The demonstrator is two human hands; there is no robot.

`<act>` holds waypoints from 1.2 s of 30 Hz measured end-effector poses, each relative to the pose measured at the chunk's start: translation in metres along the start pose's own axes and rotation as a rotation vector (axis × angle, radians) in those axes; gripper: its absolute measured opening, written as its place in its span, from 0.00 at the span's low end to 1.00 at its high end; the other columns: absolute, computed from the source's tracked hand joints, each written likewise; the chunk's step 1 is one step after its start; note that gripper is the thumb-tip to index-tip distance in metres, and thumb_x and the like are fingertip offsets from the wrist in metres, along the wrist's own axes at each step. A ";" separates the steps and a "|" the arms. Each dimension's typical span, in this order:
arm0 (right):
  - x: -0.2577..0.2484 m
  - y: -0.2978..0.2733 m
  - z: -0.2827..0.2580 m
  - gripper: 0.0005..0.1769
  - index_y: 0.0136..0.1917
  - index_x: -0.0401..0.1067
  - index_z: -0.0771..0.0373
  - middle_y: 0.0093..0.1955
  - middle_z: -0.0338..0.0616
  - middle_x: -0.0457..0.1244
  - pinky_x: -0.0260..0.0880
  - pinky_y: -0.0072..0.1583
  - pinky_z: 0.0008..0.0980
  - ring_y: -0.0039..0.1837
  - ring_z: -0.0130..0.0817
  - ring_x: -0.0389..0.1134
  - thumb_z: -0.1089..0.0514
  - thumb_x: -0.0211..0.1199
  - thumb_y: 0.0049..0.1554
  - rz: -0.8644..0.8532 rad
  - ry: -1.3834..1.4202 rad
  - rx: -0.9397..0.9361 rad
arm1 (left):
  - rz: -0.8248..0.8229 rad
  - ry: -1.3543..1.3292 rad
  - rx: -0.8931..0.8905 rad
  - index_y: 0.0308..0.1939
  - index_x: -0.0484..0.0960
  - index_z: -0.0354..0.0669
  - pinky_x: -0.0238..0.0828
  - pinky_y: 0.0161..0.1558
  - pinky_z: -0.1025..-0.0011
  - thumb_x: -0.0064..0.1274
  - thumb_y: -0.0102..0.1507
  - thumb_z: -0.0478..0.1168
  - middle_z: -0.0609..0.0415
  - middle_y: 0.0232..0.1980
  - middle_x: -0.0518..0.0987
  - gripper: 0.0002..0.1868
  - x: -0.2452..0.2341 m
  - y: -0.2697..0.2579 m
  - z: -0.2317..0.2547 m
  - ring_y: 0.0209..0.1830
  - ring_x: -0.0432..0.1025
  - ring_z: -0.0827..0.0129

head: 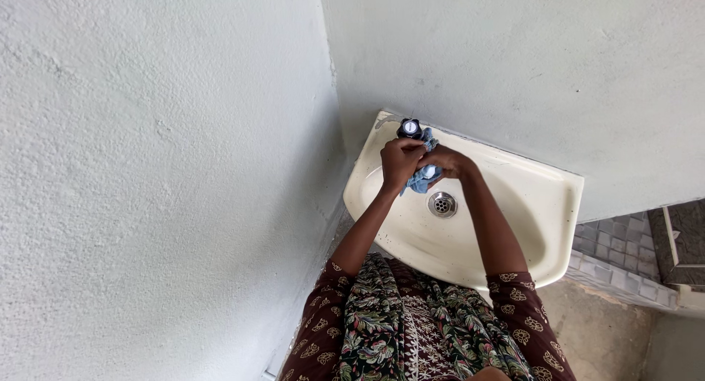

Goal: The person wipes the interior and rim of a wall-mounted sink with a blue cloth, repeatedly wringing the cloth under running water from the faucet. The person cleans around the faucet and drain, then continues wiping the basin and edges.

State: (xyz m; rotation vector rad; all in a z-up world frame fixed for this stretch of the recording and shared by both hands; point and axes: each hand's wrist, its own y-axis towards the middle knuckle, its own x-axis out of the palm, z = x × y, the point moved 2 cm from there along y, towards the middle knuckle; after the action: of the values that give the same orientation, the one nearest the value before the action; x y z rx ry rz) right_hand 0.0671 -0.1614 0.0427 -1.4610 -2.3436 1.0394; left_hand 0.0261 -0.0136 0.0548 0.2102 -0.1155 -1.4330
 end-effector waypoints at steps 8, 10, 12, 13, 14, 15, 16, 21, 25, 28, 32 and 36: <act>0.029 -0.002 0.008 0.19 0.51 0.78 0.74 0.50 0.60 0.73 0.80 0.44 0.41 0.49 0.50 0.77 0.55 0.70 0.54 0.440 -0.590 -0.128 | -0.068 0.265 -0.137 0.53 0.84 0.31 0.79 0.39 0.71 0.67 0.59 0.48 0.39 0.39 0.87 0.26 -0.014 -0.039 0.044 0.35 0.83 0.64; 0.038 0.002 0.004 0.17 0.48 0.75 0.70 0.51 0.59 0.70 0.78 0.49 0.42 0.53 0.52 0.74 0.56 0.72 0.50 0.656 -0.890 -0.152 | -0.046 0.138 -0.053 0.56 0.82 0.29 0.81 0.43 0.71 0.64 0.61 0.45 0.39 0.44 0.86 0.25 -0.018 -0.049 0.041 0.41 0.83 0.64; 0.045 0.006 0.002 0.20 0.50 0.72 0.73 0.49 0.60 0.71 0.79 0.47 0.41 0.51 0.51 0.76 0.56 0.72 0.52 0.693 -0.856 -0.086 | -0.026 0.035 0.025 0.57 0.81 0.28 0.82 0.48 0.70 0.63 0.62 0.42 0.39 0.48 0.85 0.24 -0.021 -0.059 0.034 0.46 0.83 0.62; 0.047 0.008 0.001 0.22 0.51 0.71 0.75 0.47 0.61 0.71 0.79 0.46 0.40 0.50 0.51 0.76 0.56 0.71 0.52 0.711 -0.839 -0.053 | -0.022 -0.006 0.063 0.58 0.81 0.28 0.82 0.49 0.69 0.62 0.62 0.40 0.38 0.49 0.85 0.24 -0.021 -0.061 0.030 0.48 0.82 0.61; 0.050 0.009 -0.001 0.21 0.51 0.71 0.75 0.48 0.61 0.71 0.79 0.47 0.40 0.50 0.51 0.76 0.56 0.72 0.52 0.706 -0.858 -0.065 | -0.019 -0.047 0.101 0.58 0.81 0.27 0.82 0.51 0.69 0.62 0.62 0.39 0.38 0.50 0.84 0.23 -0.022 -0.062 0.026 0.50 0.82 0.60; 0.051 0.008 -0.002 0.21 0.51 0.71 0.75 0.49 0.60 0.70 0.79 0.47 0.41 0.51 0.51 0.76 0.56 0.72 0.51 0.703 -0.877 -0.072 | -0.015 -0.010 0.096 0.57 0.82 0.28 0.82 0.50 0.70 0.61 0.63 0.38 0.38 0.48 0.85 0.21 -0.022 -0.061 0.022 0.49 0.82 0.61; 0.051 0.008 -0.002 0.21 0.50 0.72 0.75 0.49 0.60 0.70 0.79 0.47 0.41 0.52 0.51 0.76 0.57 0.72 0.50 0.699 -0.895 -0.079 | -0.011 0.026 0.090 0.56 0.83 0.29 0.83 0.49 0.70 0.59 0.64 0.37 0.39 0.47 0.86 0.19 -0.022 -0.059 0.019 0.47 0.83 0.61; 0.050 0.003 0.000 0.22 0.48 0.71 0.74 0.51 0.61 0.68 0.79 0.48 0.41 0.52 0.53 0.75 0.57 0.74 0.48 0.694 -0.931 -0.133 | -0.027 0.035 0.019 0.51 0.87 0.32 0.82 0.43 0.72 0.59 0.64 0.33 0.41 0.44 0.88 0.12 -0.027 -0.049 0.010 0.43 0.84 0.64; 0.047 0.012 0.007 0.21 0.52 0.70 0.75 0.49 0.62 0.70 0.79 0.49 0.40 0.52 0.52 0.76 0.60 0.72 0.50 0.695 -0.918 -0.090 | -0.072 -0.106 0.050 0.50 0.86 0.30 0.84 0.46 0.72 0.61 0.63 0.31 0.41 0.46 0.87 0.12 -0.030 -0.050 0.006 0.46 0.84 0.64; 0.044 0.019 0.015 0.19 0.54 0.71 0.75 0.49 0.62 0.71 0.79 0.48 0.40 0.51 0.52 0.76 0.60 0.70 0.54 0.727 -0.901 -0.103 | -0.118 -0.140 0.063 0.51 0.84 0.28 0.84 0.49 0.71 0.63 0.61 0.31 0.41 0.49 0.85 0.15 -0.031 -0.055 0.001 0.47 0.83 0.63; 0.042 0.023 0.012 0.18 0.51 0.72 0.73 0.53 0.59 0.70 0.79 0.49 0.41 0.54 0.51 0.75 0.59 0.70 0.52 0.670 -0.925 -0.085 | -0.134 -0.113 0.120 0.52 0.83 0.24 0.83 0.52 0.69 0.64 0.58 0.31 0.38 0.53 0.82 0.19 -0.030 -0.056 0.003 0.50 0.82 0.61; 0.044 0.012 0.000 0.20 0.53 0.72 0.74 0.51 0.59 0.71 0.79 0.50 0.40 0.54 0.50 0.76 0.57 0.70 0.53 0.678 -0.877 -0.042 | -0.057 -0.005 0.112 0.45 0.85 0.28 0.82 0.43 0.73 0.64 0.60 0.35 0.43 0.40 0.86 0.13 -0.027 -0.048 0.010 0.41 0.83 0.66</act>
State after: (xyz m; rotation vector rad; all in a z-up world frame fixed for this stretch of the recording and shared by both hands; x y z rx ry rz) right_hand 0.0535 -0.1208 0.0264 -2.2240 -2.3524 2.1777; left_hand -0.0265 0.0066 0.0555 0.3040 -0.1952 -1.4852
